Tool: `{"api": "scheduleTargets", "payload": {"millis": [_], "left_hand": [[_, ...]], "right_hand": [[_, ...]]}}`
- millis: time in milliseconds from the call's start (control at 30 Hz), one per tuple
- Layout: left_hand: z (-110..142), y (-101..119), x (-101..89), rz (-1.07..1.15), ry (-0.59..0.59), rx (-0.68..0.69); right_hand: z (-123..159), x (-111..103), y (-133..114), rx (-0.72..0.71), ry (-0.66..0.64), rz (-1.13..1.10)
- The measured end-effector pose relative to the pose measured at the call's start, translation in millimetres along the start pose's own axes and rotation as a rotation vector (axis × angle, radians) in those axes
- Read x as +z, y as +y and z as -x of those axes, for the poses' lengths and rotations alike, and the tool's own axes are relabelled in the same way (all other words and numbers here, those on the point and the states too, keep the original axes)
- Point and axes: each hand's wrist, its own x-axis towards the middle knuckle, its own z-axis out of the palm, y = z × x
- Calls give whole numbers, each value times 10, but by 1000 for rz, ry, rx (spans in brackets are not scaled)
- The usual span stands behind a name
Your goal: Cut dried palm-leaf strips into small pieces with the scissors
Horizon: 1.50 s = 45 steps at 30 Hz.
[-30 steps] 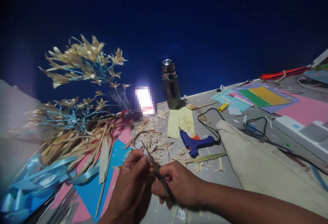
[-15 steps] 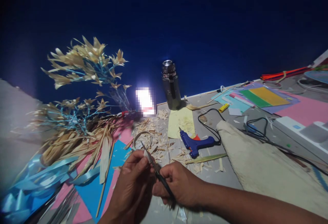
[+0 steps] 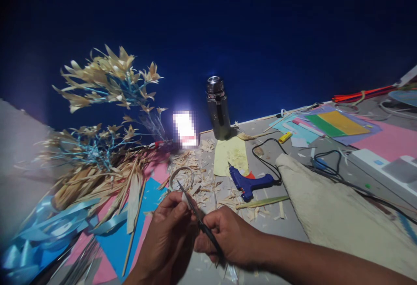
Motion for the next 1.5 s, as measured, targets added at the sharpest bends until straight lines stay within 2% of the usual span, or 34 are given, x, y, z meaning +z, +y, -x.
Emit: {"api": "scheduleTargets", "payload": {"millis": [300,433,600,767,933,1133,1300,1500], "left_hand": [[9,43,18,-35,-29,-18],[-15,33,1,-74,-65,-42],[-19,-4,-26,-179,-47,-103],[-20,-25,-69,-336,-89,-132],[-18,-34,-93,-491,-100,-105],[-1,-17,-41,-569,-69,25],[4,0,-30,-548,1,96],[5,27,-7,-398,-27,-29]], "right_hand": [[28,16,-62,23,1,18],[11,-9,-110,-41,150,-73],[39,-81,-291,-154,315,-162],[78,-106,-364,-143,269,-182],[76,-118,-331,-164,315,-101],[76,-137,-351,-194,387,-37],[71,-144,-348,-186,411,-63],[74,-175,-377,-183,376,-32]]}}
